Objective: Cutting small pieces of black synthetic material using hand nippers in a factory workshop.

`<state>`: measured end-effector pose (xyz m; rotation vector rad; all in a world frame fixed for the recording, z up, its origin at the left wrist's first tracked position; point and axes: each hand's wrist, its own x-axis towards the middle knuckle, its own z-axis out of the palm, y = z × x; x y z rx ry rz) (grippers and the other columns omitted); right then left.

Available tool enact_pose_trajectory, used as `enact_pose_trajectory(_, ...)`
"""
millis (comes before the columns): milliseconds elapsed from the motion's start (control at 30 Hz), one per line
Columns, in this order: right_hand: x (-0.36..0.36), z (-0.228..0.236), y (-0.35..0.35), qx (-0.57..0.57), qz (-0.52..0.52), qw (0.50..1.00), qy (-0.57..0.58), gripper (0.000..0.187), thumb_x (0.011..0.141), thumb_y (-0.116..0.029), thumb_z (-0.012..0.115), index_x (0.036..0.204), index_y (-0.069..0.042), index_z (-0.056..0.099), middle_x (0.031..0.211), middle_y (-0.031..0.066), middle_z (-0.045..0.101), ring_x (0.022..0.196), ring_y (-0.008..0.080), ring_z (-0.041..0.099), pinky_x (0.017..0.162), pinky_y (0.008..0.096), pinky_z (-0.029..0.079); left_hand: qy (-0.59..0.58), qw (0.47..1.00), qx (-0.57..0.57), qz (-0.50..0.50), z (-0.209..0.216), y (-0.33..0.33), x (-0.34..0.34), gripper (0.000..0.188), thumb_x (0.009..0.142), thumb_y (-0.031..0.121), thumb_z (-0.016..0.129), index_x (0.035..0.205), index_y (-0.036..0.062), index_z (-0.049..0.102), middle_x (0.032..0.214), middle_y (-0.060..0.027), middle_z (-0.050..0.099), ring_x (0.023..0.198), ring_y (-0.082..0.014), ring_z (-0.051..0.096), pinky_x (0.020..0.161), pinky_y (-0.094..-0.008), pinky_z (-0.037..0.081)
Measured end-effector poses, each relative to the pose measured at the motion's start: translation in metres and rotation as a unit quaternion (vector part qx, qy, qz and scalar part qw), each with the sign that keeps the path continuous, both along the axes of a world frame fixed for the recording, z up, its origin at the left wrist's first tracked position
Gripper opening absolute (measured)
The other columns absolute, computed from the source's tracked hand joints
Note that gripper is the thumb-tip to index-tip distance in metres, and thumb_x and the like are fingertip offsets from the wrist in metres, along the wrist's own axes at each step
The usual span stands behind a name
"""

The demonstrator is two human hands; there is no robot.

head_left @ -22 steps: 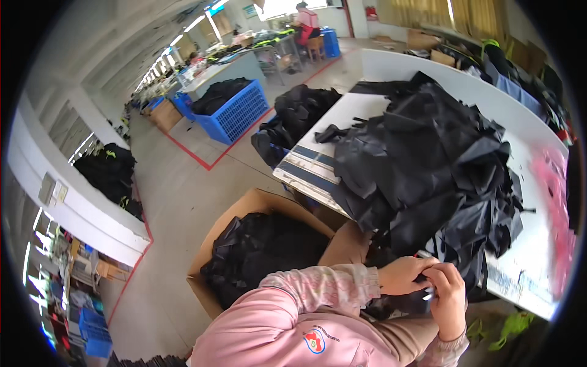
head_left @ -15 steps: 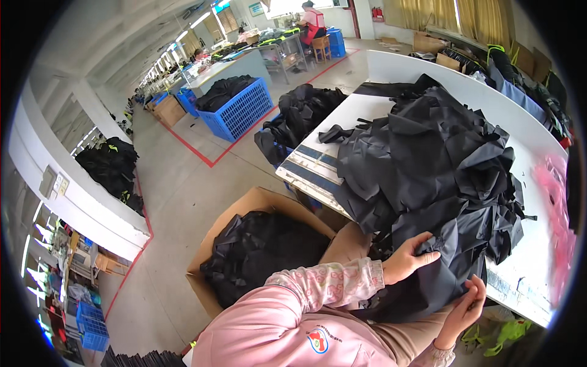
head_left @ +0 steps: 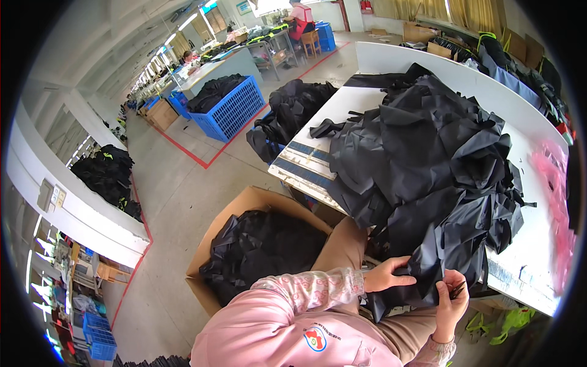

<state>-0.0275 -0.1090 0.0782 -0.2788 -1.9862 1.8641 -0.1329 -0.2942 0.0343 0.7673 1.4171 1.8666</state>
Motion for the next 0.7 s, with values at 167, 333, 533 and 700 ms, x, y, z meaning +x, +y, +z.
enact_pose_trajectory(167, -0.001, -0.005, 0.002, 0.026, -0.044, 0.999, 0.003, 0.018, 0.087, 0.001, 0.065, 0.104, 0.000, 0.060, 0.086, -0.0030, 0.057, 0.072, 0.0031, 0.047, 0.066, 0.0159, 0.038, -0.132, 0.990, 0.054, 0.010, -0.002, -0.021, -0.002, 0.045, 0.096, 0.028, 0.057, 0.134, 0.0048, 0.050, 0.118, 0.0016, 0.059, 0.109, -0.0074, 0.052, 0.098, -0.0253, 0.039)
enact_pose_trajectory(333, -0.002, -0.030, 0.022, 0.018, -0.096, 0.995, 0.026, 0.017, 0.090, 0.000, 0.062, 0.107, 0.000, 0.060, 0.093, -0.0023, 0.057, 0.072, 0.0021, 0.046, 0.064, 0.0155, 0.037, -0.164, 0.981, 0.094, 0.040, 0.012, -0.027, -0.007, 0.030, 0.096, 0.019, 0.054, 0.123, 0.0040, 0.057, 0.110, 0.0022, 0.062, 0.102, -0.0066, 0.055, 0.092, -0.0249, 0.041)
enact_pose_trajectory(533, 0.005, -0.016, 0.024, -0.008, -0.135, 0.991, 0.003, 0.016, 0.092, -0.003, 0.062, 0.108, -0.004, 0.061, 0.086, -0.0061, 0.057, 0.059, -0.0021, 0.035, 0.050, 0.0152, 0.023, -0.100, 0.993, 0.058, -0.011, 0.013, -0.029, -0.014, 0.034, 0.090, 0.002, 0.055, 0.124, 0.0018, 0.056, 0.119, 0.0015, 0.059, 0.109, -0.0088, 0.052, 0.098, -0.0249, 0.038)
enact_pose_trajectory(700, 0.010, -0.017, 0.024, 0.061, -0.142, 0.988, -0.003, 0.014, 0.090, -0.003, 0.063, 0.104, -0.002, 0.063, 0.091, -0.0031, 0.061, 0.069, 0.0006, 0.047, 0.059, 0.0154, 0.036, -0.103, 0.991, 0.055, 0.069, 0.015, -0.022, -0.006, 0.036, 0.089, 0.006, 0.063, 0.123, 0.0003, 0.056, 0.114, -0.0016, 0.061, 0.103, -0.0093, 0.054, 0.092, -0.0265, 0.044)
